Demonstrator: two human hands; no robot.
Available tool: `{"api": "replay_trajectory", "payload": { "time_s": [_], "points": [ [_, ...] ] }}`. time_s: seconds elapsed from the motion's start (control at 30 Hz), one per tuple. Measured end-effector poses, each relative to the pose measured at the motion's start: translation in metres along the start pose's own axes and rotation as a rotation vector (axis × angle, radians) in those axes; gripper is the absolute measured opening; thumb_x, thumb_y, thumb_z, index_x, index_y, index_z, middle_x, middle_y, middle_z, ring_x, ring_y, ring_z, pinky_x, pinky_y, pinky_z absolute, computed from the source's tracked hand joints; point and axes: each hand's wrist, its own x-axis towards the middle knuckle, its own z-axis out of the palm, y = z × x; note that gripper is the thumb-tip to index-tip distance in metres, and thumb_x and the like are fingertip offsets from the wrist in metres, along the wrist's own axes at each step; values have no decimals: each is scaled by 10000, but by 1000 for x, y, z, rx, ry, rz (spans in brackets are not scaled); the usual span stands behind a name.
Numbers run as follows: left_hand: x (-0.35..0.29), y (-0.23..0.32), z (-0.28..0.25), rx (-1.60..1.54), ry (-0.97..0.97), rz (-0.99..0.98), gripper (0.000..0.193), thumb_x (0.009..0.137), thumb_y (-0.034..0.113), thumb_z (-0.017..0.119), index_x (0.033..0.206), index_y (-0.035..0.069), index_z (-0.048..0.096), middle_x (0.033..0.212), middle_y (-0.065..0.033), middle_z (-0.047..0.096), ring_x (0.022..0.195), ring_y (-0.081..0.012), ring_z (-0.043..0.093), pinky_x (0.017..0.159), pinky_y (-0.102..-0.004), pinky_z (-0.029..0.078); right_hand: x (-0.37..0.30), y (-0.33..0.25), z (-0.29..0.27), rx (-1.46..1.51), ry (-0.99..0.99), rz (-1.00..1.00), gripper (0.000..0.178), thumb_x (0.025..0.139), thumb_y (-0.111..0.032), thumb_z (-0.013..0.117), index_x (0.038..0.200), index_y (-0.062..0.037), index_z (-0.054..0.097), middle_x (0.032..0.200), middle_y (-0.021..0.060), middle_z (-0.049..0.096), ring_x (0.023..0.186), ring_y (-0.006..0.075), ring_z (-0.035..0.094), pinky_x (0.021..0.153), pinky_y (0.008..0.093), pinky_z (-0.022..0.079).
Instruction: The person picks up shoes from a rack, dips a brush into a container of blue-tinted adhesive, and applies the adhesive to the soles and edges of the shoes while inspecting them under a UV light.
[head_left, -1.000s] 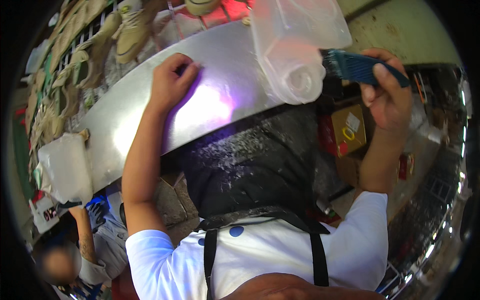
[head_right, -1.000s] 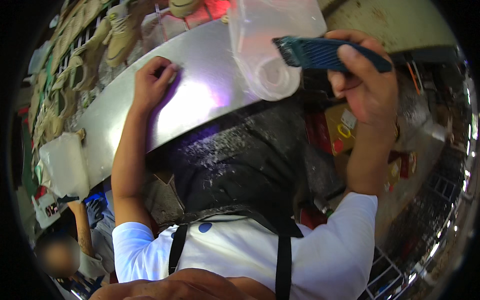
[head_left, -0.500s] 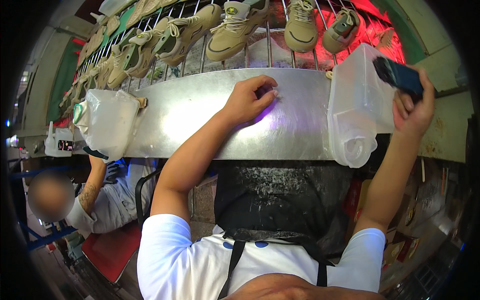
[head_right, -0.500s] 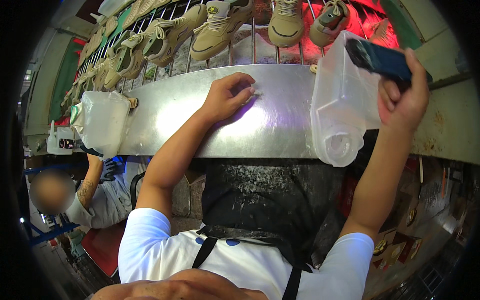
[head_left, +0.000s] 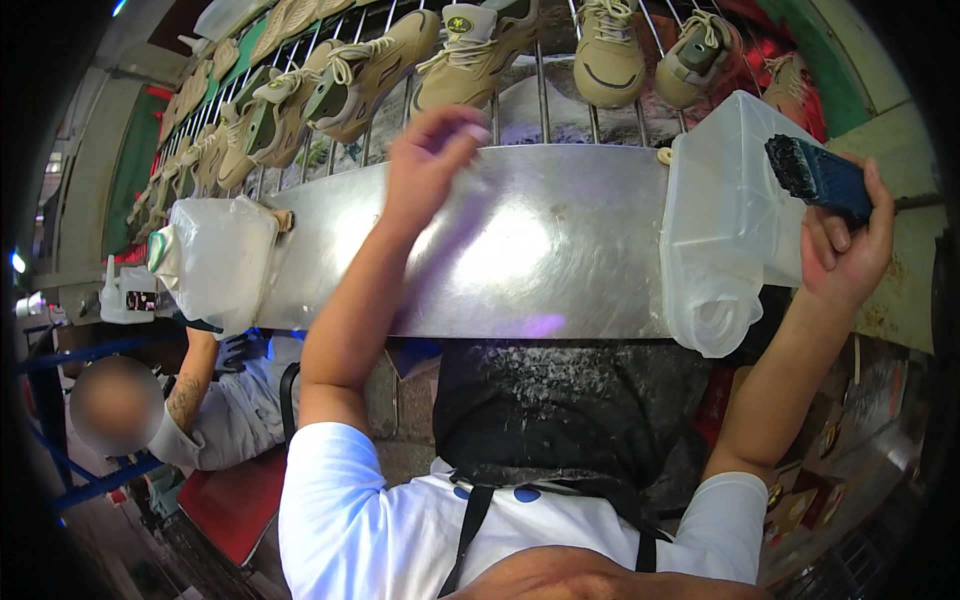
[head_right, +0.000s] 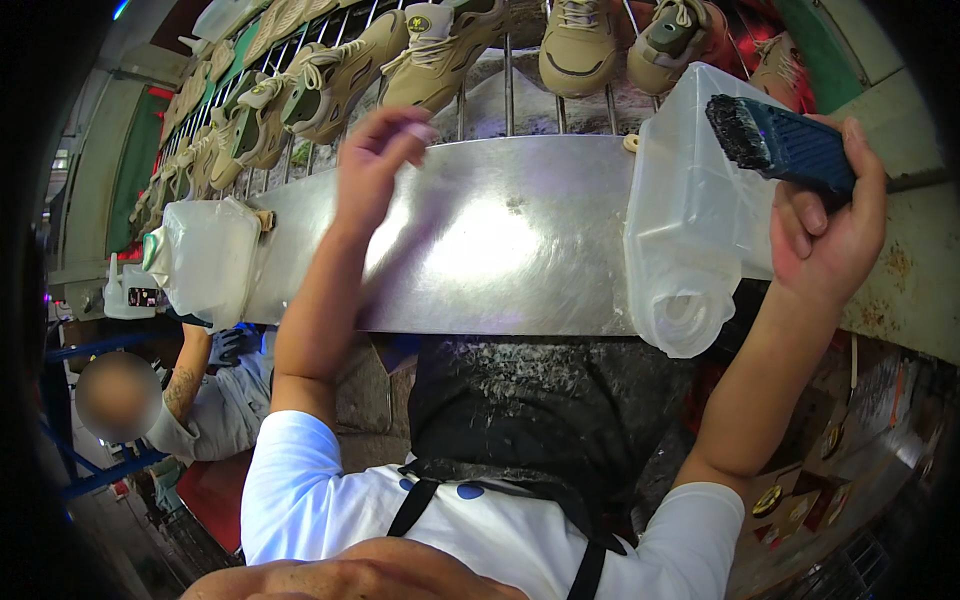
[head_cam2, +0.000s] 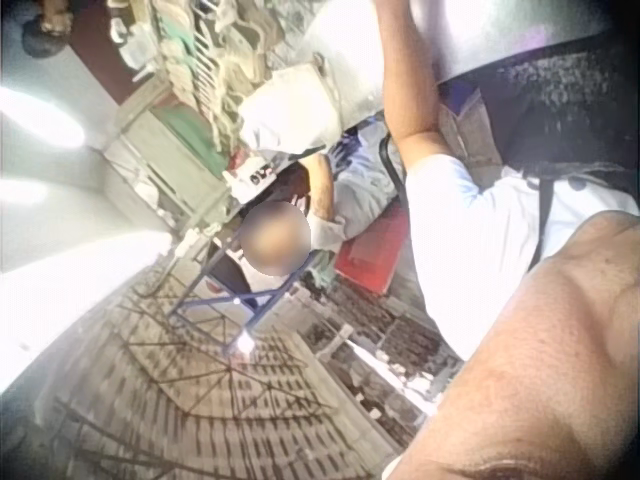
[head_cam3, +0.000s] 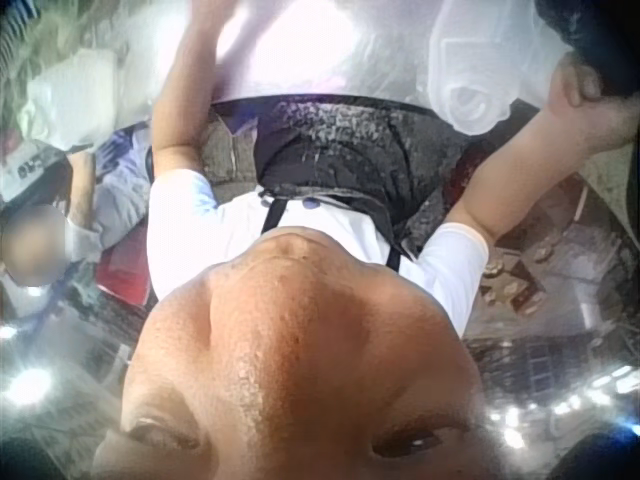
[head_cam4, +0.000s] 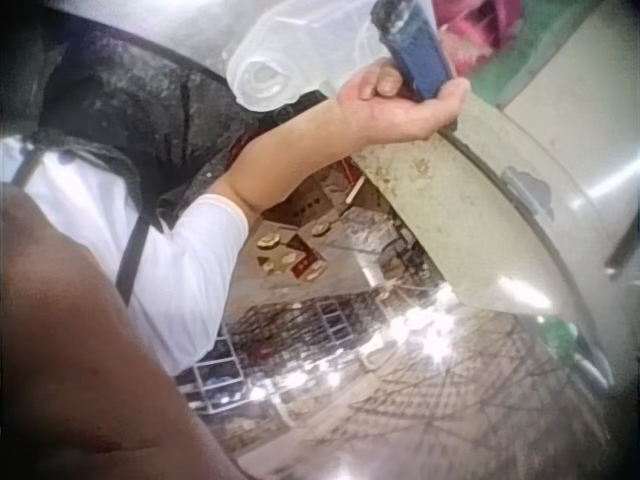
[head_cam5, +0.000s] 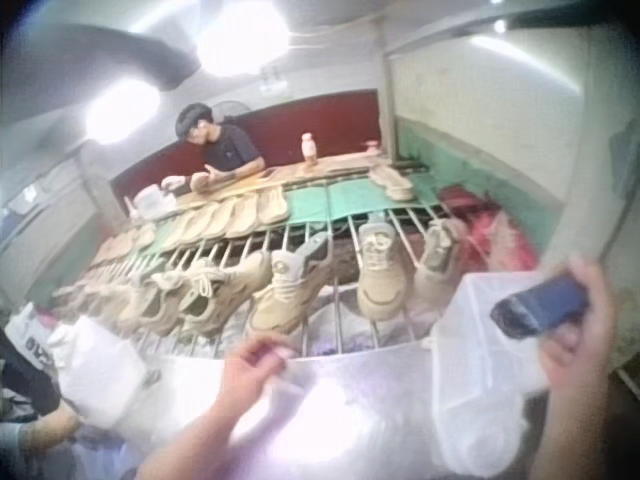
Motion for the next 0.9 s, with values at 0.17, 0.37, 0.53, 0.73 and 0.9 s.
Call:
{"api": "replay_trajectory", "payload": {
  "time_s": [0.17, 0.37, 0.53, 0.73, 0.9],
  "points": [
    [97, -6, -118, 410, 572, 251, 304, 863, 144, 757, 1135, 15, 715, 1055, -89, 722, 932, -160, 668, 856, -290, 523, -5, -3, 3, -53, 142, -22, 305, 1016, -249, 578, 1017, 44, 663, 753, 53, 645, 374, 36, 286, 315, 190, 180],
    [155, -44, -433, 1311, 461, -503, 670, 692, 566, 805, 1053, 3, 760, 1172, -225, 730, 1193, -341, 667, 989, -451, 531, -2, 8, 14, 2, 95, 32, 226, 958, -243, 666, 910, -22, 670, 706, 22, 629, 383, 54, 355, 335, 207, 237],
    [167, -88, -332, 1173, 145, -389, 747, 656, 497, 883, 1169, -19, 717, 1147, -236, 737, 1119, -366, 701, 956, -443, 535, -9, -5, 13, -132, 153, -3, 217, 926, -236, 722, 836, -51, 654, 649, -1, 580, 392, 62, 393, 347, 217, 258],
    [128, -43, -303, 1293, 323, -300, 812, 635, 482, 920, 1216, -36, 689, 1176, -260, 722, 1105, -399, 699, 939, -458, 531, -7, -2, 13, -80, 120, 25, 271, 921, -228, 732, 746, -80, 588, 608, -7, 548, 395, 69, 419, 347, 238, 257],
    [107, -42, -297, 1201, 502, -356, 875, 636, 520, 913, 1267, -32, 662, 1248, -282, 685, 1204, -411, 645, 1011, -476, 498, -7, 3, 17, -93, 90, 5, 292, 915, -248, 739, 740, -81, 575, 608, 0, 554, 404, 72, 445, 338, 246, 256]
  ]
}}
